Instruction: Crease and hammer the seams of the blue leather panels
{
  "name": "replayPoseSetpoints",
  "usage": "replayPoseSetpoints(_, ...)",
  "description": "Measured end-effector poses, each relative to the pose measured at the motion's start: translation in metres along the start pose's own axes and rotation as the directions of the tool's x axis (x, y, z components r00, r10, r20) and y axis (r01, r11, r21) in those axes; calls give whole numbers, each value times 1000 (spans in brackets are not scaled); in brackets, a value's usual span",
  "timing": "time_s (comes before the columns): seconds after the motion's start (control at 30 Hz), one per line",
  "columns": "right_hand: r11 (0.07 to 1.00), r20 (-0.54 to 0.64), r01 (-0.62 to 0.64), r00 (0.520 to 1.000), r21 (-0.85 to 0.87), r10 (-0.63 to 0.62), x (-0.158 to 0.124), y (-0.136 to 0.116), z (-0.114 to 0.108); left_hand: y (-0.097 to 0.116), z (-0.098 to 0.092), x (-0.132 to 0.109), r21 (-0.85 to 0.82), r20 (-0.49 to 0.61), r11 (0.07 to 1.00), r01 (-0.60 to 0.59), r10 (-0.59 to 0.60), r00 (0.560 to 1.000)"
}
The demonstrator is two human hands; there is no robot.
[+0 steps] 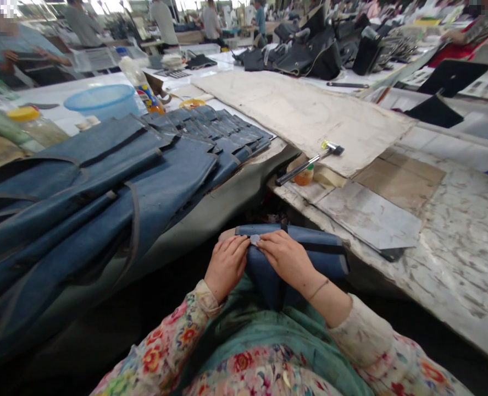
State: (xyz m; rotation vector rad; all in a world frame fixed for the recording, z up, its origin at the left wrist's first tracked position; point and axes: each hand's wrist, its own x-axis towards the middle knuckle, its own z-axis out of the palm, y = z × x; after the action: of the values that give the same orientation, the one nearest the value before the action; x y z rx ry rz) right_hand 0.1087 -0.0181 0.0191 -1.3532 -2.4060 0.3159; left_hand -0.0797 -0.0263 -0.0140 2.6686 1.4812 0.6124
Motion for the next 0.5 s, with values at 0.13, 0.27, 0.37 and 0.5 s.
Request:
replayPoseSetpoints(0.13,999,15,49,999,-1,-49,13,-9,8,-12,-4,-8,-33,-1,998,61,-61,998)
replayPoseSetpoints(0.27,997,20,75,997,-9,-75,24,-20,14,-19,-4,-15,-110,-48,984,142,-148,988)
replayPoseSetpoints(0.37,997,30,79,996,-1,-79,30,-26,18,-18,-1,-18,-164,-90,962,218,-235,968)
replayPoseSetpoints(0.5,997,34,72,997,23,-73,30,-25,18,-12,2,-17,-152,-84,962,228,-242,967)
